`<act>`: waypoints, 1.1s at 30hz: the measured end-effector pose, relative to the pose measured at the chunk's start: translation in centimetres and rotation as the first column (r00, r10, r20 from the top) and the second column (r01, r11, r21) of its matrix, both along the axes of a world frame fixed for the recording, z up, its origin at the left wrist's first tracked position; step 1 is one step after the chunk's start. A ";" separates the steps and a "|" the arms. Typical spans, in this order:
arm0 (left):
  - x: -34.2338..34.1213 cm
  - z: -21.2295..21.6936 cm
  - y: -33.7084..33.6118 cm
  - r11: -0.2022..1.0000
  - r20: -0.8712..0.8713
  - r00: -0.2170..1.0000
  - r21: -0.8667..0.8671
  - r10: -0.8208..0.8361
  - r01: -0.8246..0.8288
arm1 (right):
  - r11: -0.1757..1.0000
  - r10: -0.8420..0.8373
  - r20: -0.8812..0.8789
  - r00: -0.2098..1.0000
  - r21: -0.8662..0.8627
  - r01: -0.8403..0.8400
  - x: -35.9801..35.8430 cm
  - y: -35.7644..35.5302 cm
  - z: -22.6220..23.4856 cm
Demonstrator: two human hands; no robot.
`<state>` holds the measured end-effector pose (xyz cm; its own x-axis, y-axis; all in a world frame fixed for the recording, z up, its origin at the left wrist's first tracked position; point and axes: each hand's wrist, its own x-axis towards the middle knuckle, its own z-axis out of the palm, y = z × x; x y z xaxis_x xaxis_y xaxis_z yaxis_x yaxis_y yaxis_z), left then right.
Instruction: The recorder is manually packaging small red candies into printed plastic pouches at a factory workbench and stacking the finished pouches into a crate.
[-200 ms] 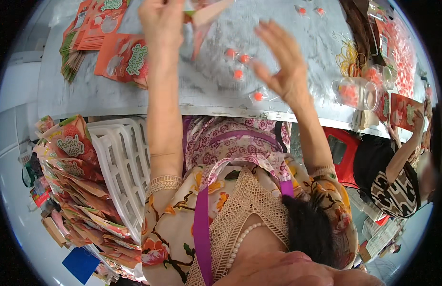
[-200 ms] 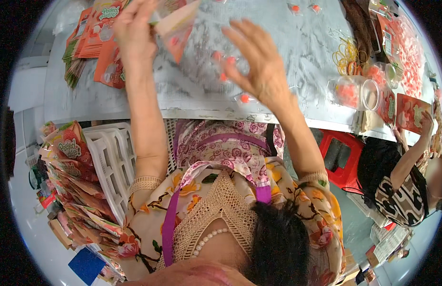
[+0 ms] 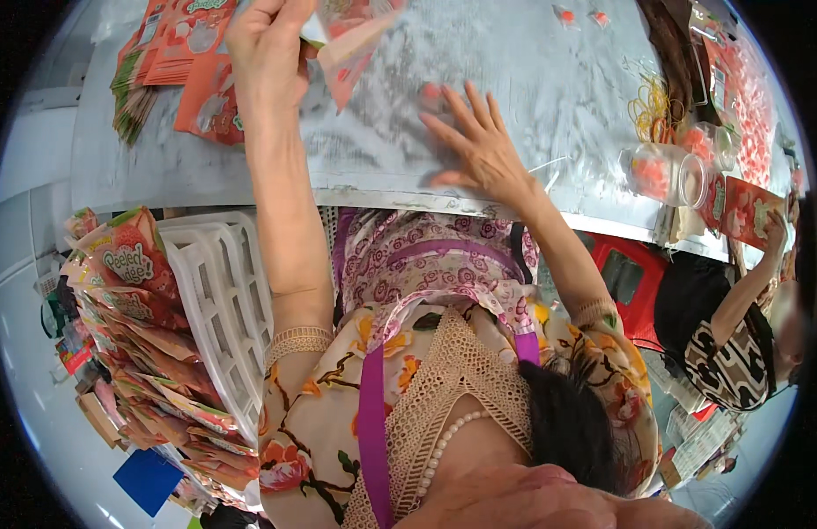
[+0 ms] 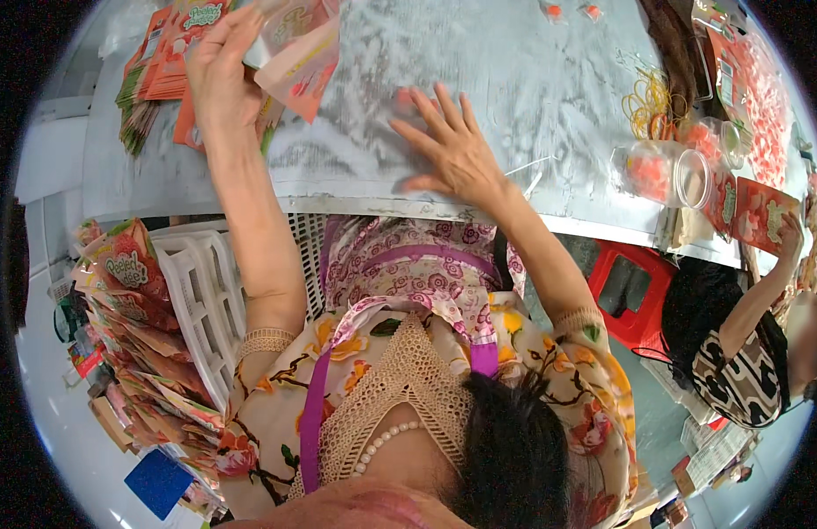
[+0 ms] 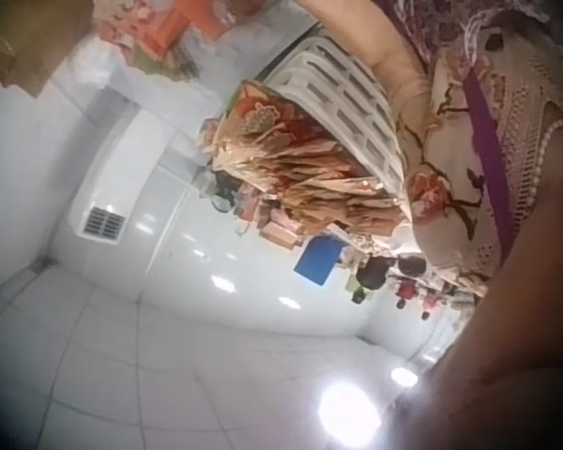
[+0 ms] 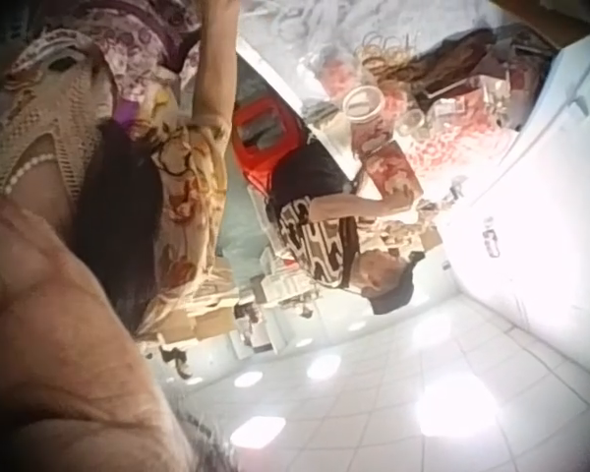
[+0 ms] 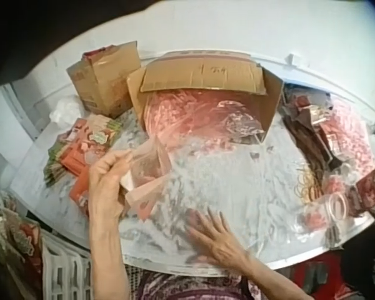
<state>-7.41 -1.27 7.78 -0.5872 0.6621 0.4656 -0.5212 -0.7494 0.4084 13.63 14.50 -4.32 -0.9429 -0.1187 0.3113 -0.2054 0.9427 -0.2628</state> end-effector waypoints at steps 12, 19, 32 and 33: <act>5.0 1.2 0.4 0.366 -0.522 0.778 -0.689 0.350 -0.626 | 0.467 -0.567 -0.047 0.822 -0.841 0.274 -6.3 3.4 2.0; 6.3 2.7 2.5 0.354 -0.568 0.779 -0.694 0.266 -0.627 | -0.136 -0.458 -0.064 0.887 -0.981 -0.141 -9.7 0.5 16.1; 4.3 0.8 2.2 0.454 -0.288 0.799 -0.700 0.527 -0.551 | 0.456 -0.513 -0.309 0.801 -0.889 -0.051 -4.8 -1.0 12.8; 4.8 0.9 2.7 0.478 -0.248 0.811 -0.702 0.530 -0.528 | 0.603 -0.450 -0.333 0.829 -0.798 0.008 -4.2 -2.2 11.5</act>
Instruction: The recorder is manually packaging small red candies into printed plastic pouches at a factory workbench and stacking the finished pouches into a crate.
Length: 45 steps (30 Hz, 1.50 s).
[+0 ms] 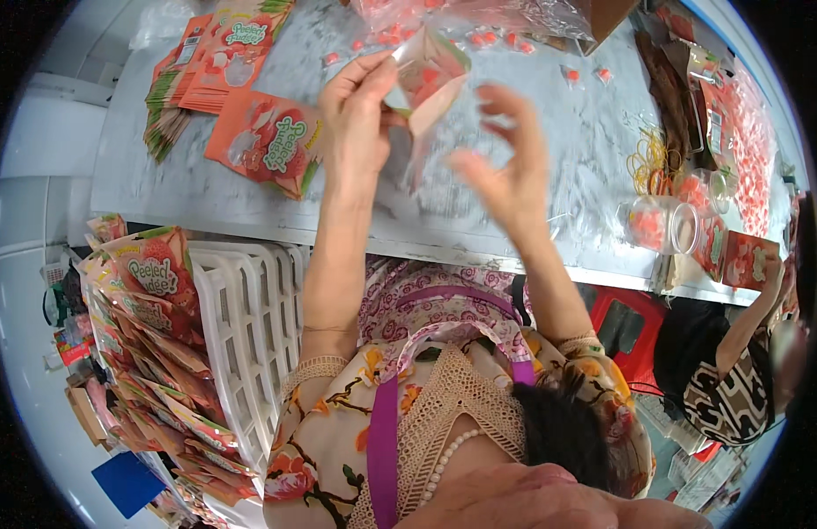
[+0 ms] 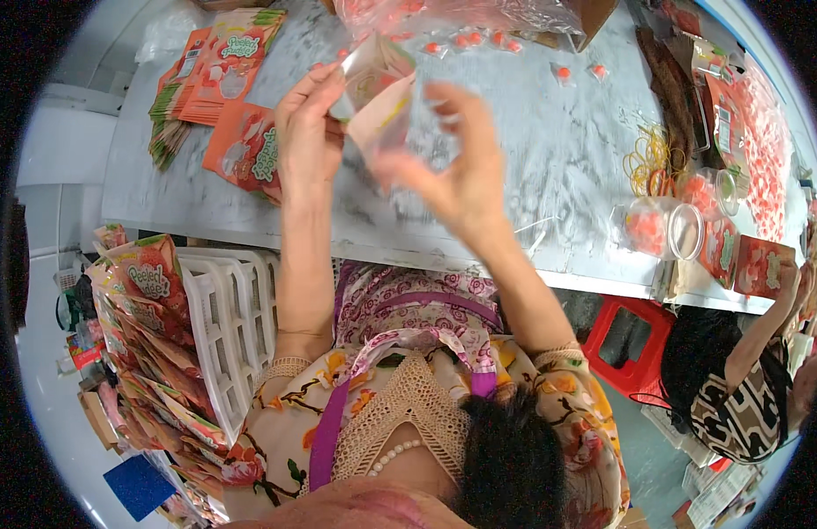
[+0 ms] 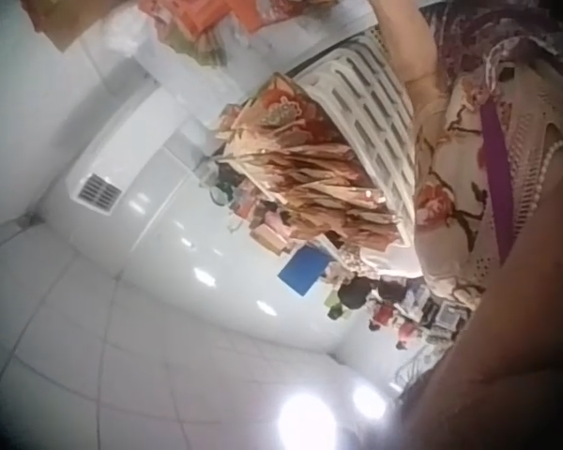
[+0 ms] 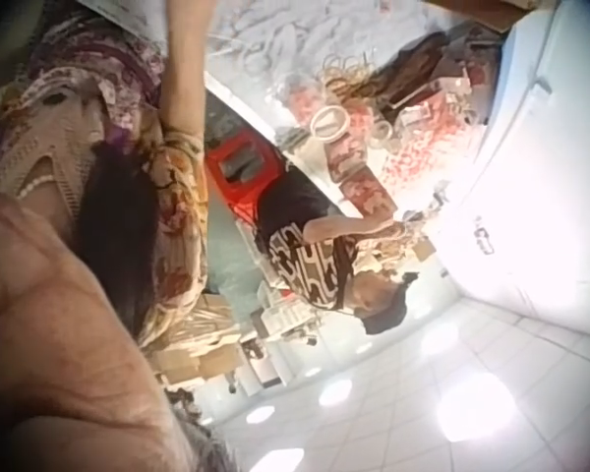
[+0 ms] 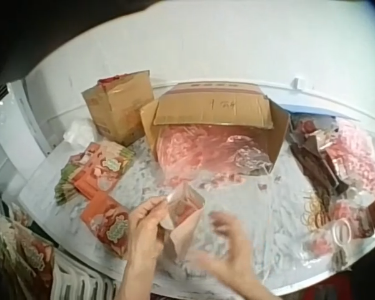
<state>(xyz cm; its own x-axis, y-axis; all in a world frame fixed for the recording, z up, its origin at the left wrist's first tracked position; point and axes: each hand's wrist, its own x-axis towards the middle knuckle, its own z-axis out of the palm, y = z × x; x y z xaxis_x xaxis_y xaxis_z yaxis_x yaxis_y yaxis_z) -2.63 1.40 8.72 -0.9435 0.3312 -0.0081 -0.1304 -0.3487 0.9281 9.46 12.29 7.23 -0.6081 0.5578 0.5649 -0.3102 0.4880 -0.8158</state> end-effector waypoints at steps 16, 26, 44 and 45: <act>2.1 -5.2 1.4 0.989 -0.546 0.837 -0.138 -0.029 -0.056 | 0.991 0.129 0.107 0.986 -0.048 -0.124 -0.5 2.2 -1.6; 0.6 -4.0 -1.1 0.983 -0.185 0.978 0.134 -0.101 0.127 | 0.962 0.086 0.135 0.987 -0.270 -0.047 -0.1 5.2 -1.9; 1.7 -3.6 -2.6 0.937 -0.350 0.898 -0.313 -0.265 0.154 | 0.725 0.153 0.473 0.868 0.543 -0.424 -1.9 5.8 3.2; 1.7 -3.4 -2.5 0.937 -0.348 0.899 -0.314 -0.265 0.154 | 0.723 0.156 0.488 0.859 0.536 -0.436 -2.0 5.7 3.3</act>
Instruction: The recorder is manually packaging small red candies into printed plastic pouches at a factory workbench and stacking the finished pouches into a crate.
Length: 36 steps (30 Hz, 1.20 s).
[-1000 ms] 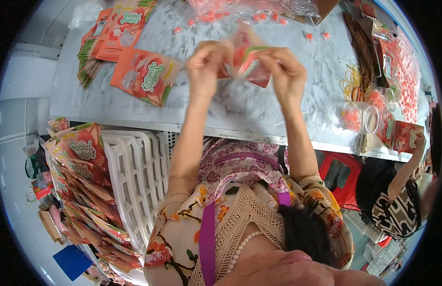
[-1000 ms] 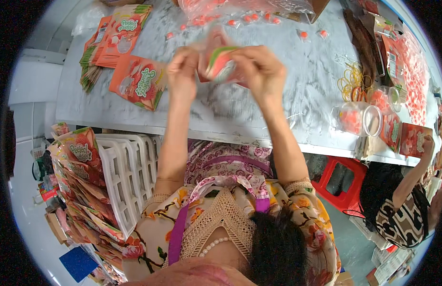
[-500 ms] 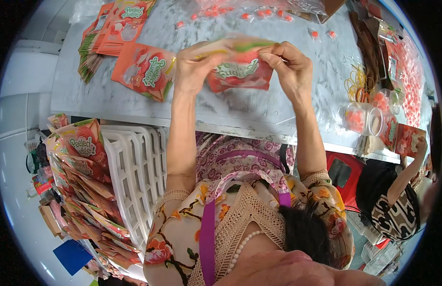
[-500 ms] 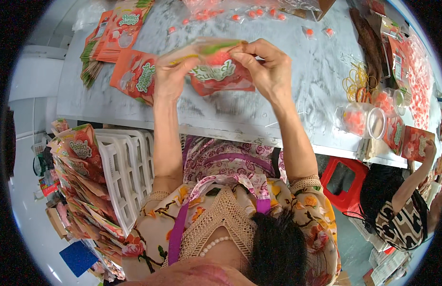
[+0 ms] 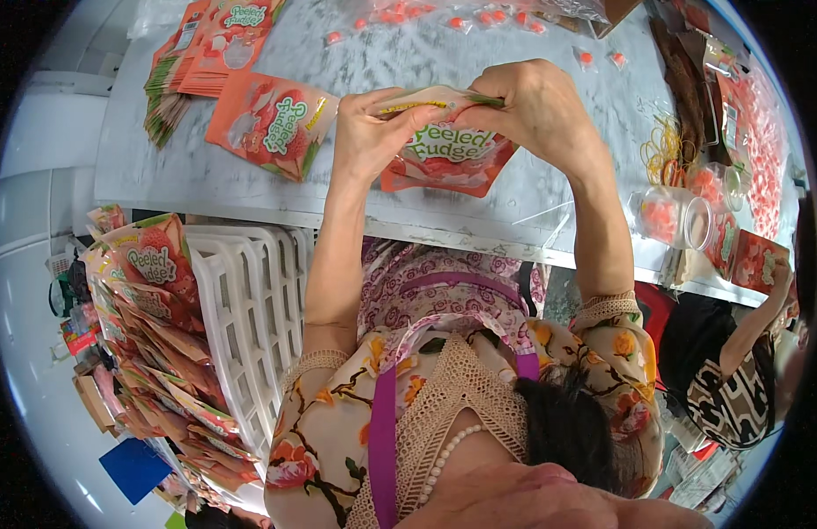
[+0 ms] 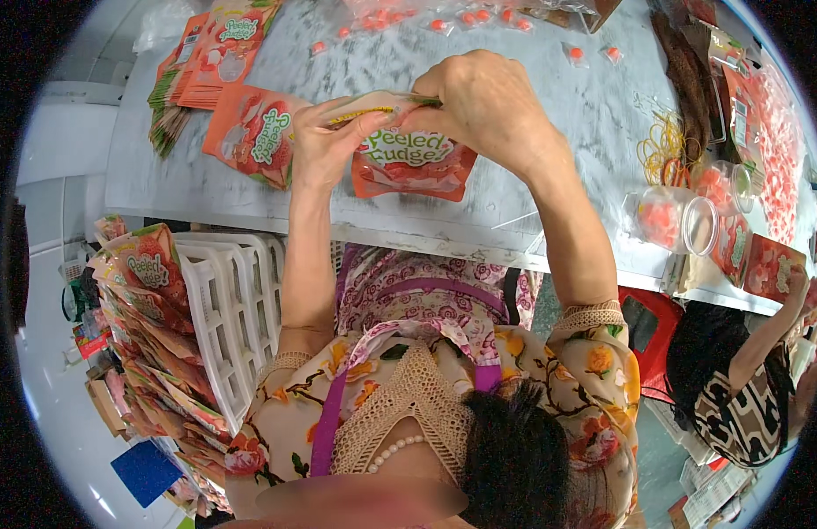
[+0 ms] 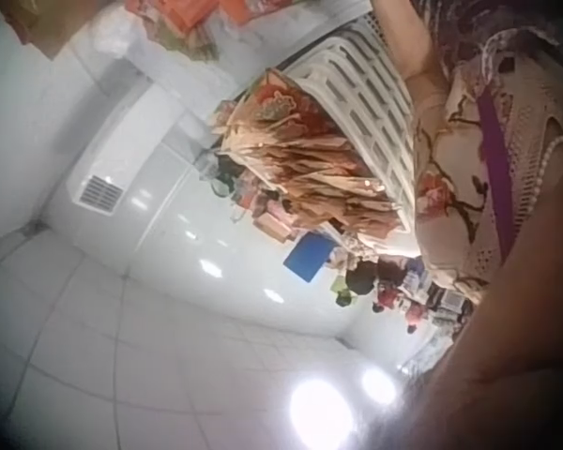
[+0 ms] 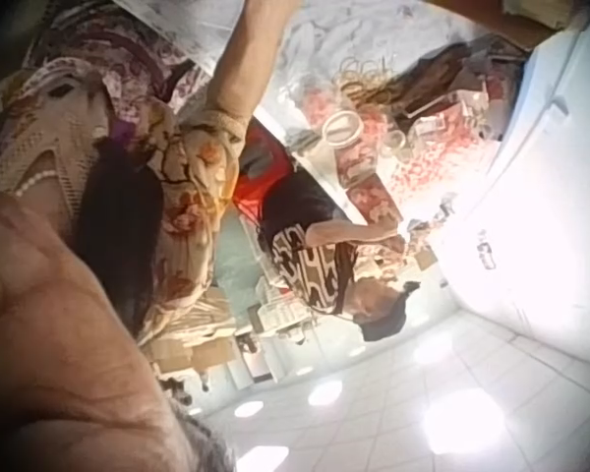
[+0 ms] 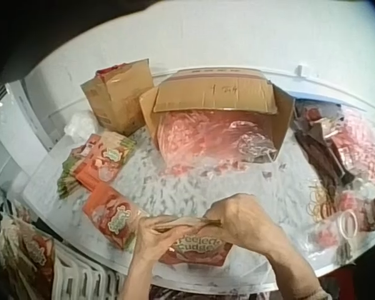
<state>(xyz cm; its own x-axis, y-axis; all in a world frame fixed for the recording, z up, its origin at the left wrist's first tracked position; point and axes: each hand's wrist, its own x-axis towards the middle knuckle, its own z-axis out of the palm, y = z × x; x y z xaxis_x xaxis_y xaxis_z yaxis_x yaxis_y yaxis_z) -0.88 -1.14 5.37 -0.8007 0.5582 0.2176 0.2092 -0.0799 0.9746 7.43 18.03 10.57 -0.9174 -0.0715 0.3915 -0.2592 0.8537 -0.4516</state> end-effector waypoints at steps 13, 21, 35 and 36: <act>-0.7 -0.2 1.4 0.998 -0.077 0.997 -0.054 -0.029 0.025 | 0.996 0.010 -0.037 0.999 -0.090 -0.013 -0.3 0.9 0.2; -0.9 1.8 2.5 0.987 -0.163 0.986 -0.158 -0.030 0.004 | 0.997 -0.078 0.121 0.990 0.006 0.078 1.0 1.6 2.9; -8.9 9.3 8.6 0.989 -0.764 0.644 -0.110 -0.024 -0.094 | 0.928 0.026 0.197 0.980 -0.368 0.049 -1.3 9.8 5.9; -10.5 11.0 9.0 0.984 -0.782 0.620 -0.149 -0.056 -0.098 | 0.929 0.036 0.042 0.998 -0.370 -0.018 -1.4 9.3 6.1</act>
<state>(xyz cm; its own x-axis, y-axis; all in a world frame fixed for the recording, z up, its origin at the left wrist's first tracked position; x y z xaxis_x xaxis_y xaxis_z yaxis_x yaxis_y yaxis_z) -11.42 7.81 16.35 -0.3820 0.6312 0.6750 0.8960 0.0741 0.4378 5.99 27.33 16.63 -0.9351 0.0450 0.3516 -0.2507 0.6175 -0.7456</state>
